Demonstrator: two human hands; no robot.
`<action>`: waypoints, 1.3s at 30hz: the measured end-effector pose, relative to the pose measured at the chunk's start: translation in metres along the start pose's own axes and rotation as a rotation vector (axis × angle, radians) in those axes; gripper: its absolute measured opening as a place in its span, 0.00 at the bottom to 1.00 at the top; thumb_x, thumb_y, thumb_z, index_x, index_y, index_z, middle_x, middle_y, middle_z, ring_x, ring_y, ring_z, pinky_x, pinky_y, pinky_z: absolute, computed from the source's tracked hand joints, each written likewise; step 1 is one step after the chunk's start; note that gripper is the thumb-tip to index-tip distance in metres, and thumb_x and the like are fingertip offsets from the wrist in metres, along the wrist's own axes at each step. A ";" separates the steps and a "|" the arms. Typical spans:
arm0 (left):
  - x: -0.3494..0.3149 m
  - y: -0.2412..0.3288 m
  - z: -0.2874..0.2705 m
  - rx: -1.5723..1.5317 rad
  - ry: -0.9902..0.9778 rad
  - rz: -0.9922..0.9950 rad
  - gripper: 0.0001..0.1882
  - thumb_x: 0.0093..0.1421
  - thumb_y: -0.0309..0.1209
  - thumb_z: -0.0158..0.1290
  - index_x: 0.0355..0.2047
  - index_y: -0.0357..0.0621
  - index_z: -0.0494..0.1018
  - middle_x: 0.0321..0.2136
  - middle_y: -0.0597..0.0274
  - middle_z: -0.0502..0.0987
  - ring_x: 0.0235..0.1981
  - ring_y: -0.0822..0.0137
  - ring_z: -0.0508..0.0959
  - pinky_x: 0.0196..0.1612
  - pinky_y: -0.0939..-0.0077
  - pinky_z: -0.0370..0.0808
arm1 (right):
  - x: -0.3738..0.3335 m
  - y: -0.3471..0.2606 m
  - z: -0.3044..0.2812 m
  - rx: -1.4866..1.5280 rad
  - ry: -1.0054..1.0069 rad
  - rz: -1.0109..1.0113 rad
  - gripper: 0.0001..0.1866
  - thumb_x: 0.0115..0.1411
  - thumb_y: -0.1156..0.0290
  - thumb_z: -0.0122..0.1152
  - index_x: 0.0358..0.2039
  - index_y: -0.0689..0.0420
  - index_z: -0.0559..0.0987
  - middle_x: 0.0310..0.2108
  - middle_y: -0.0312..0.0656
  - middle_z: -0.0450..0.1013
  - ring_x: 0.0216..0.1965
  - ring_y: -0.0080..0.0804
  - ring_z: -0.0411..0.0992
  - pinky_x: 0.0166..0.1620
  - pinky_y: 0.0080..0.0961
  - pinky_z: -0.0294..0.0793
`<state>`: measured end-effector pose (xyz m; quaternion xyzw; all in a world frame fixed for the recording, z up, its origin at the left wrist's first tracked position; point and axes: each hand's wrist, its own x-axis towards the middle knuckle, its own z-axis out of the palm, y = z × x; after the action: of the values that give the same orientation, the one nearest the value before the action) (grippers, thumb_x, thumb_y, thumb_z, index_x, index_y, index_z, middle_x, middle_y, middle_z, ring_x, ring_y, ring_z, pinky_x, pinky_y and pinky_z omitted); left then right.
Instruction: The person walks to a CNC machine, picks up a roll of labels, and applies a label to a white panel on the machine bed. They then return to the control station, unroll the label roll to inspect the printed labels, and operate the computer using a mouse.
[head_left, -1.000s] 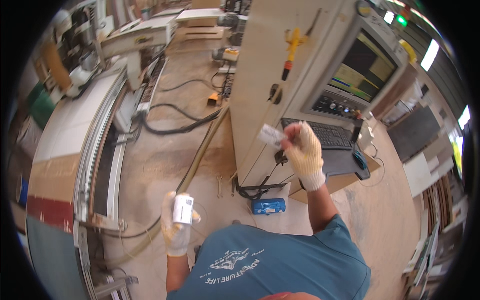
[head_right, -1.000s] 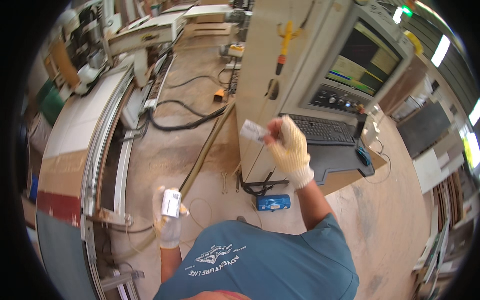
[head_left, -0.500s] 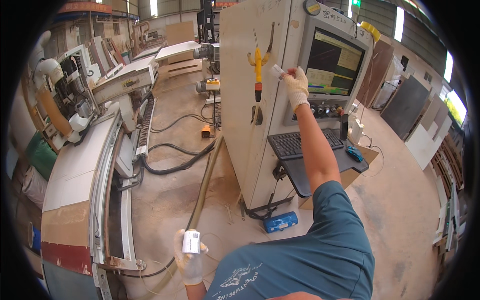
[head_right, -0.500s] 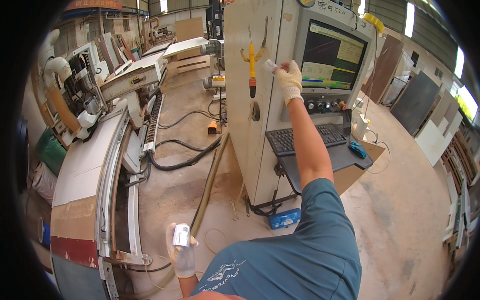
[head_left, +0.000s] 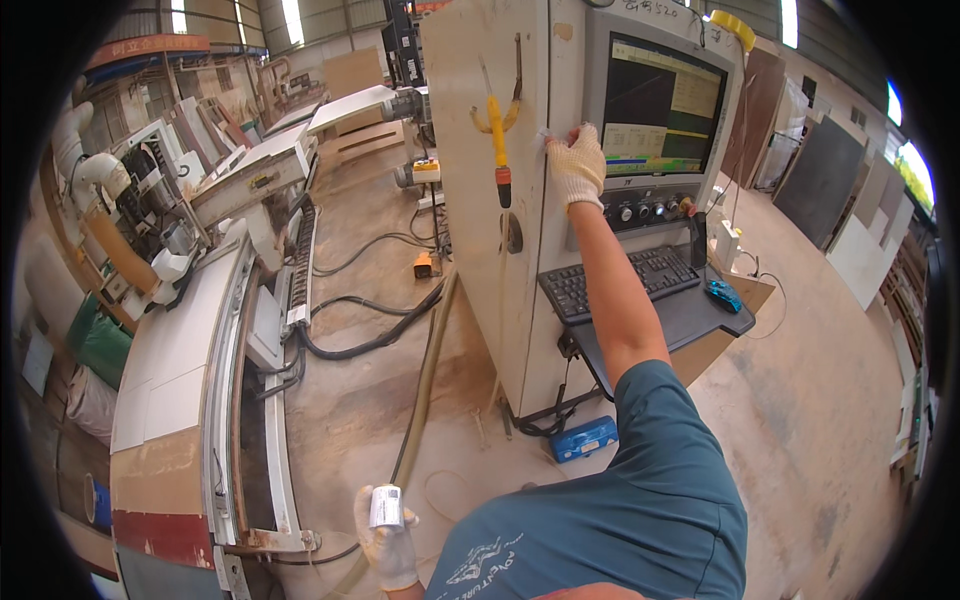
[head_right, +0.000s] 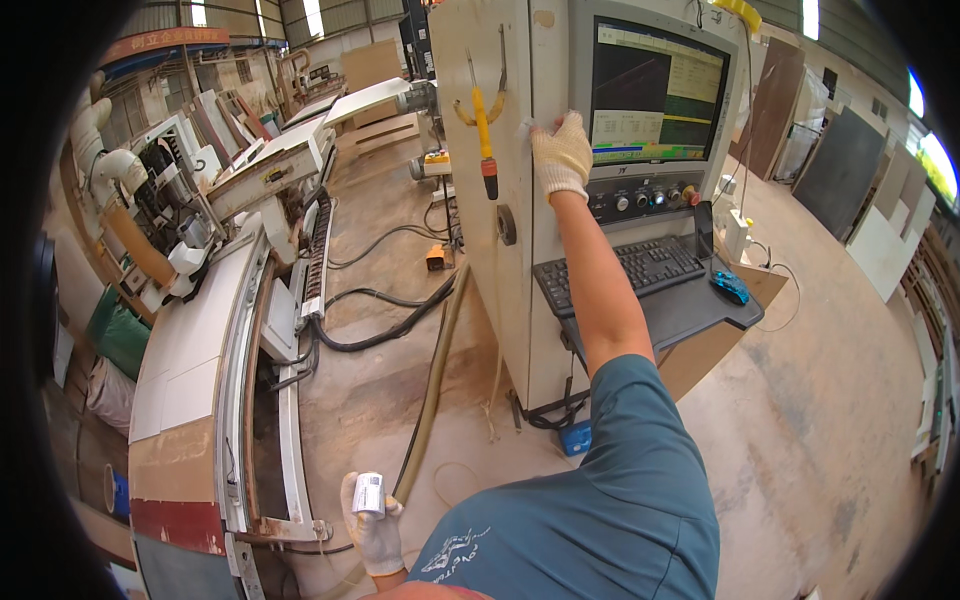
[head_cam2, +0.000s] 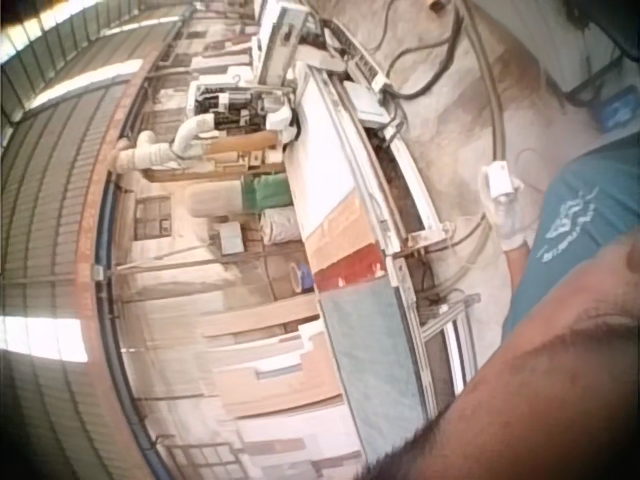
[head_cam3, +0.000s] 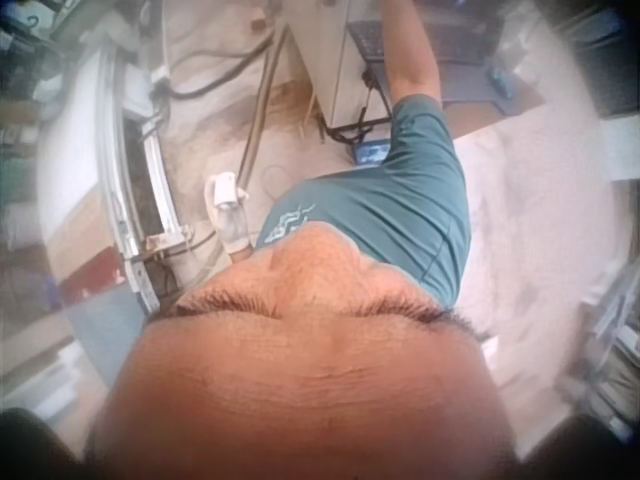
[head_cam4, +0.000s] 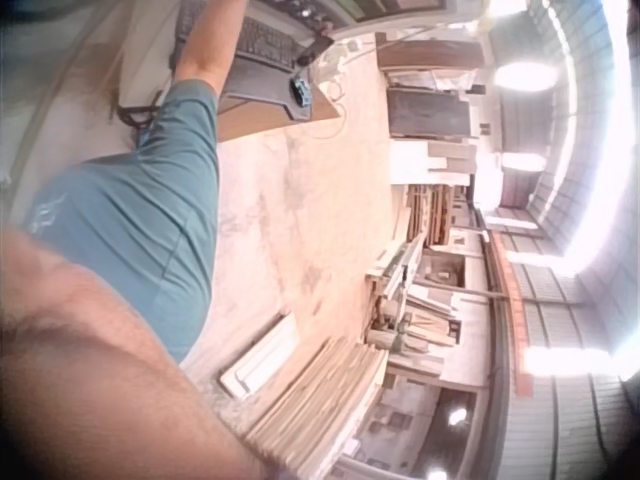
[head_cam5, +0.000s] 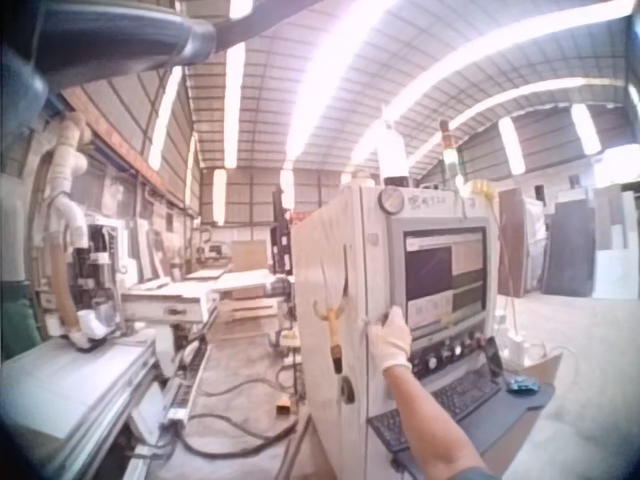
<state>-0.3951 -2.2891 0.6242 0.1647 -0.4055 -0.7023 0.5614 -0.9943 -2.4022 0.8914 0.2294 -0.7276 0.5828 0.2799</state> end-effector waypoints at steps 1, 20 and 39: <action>-0.001 0.001 0.001 0.003 0.003 -0.007 0.48 0.58 0.47 0.73 0.72 0.39 0.63 0.57 0.47 0.76 0.39 0.58 0.83 0.40 0.62 0.81 | 0.001 -0.001 -0.004 -0.050 -0.006 0.002 0.25 0.55 0.55 0.77 0.44 0.58 0.78 0.37 0.51 0.82 0.42 0.56 0.81 0.48 0.46 0.79; 0.020 -0.017 -0.003 0.582 0.063 -0.153 0.43 0.61 0.26 0.69 0.73 0.41 0.60 0.64 0.53 0.71 0.65 0.59 0.74 0.67 0.61 0.73 | -0.420 -0.045 -0.096 0.575 -1.970 -0.442 0.53 0.52 0.53 0.84 0.73 0.56 0.64 0.54 0.49 0.73 0.49 0.49 0.80 0.48 0.39 0.83; 0.028 -0.012 0.024 0.039 0.167 -0.258 0.20 0.77 0.32 0.50 0.64 0.36 0.72 0.55 0.56 0.80 0.50 0.65 0.83 0.49 0.68 0.83 | -0.408 -0.051 -0.110 0.702 -1.535 -0.313 0.39 0.50 0.68 0.80 0.61 0.58 0.71 0.52 0.48 0.73 0.46 0.47 0.79 0.48 0.37 0.81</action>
<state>-0.4284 -2.3050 0.6358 0.2841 -0.3462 -0.7447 0.4949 -0.6445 -2.3030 0.6711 0.7314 -0.4528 0.4123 -0.3000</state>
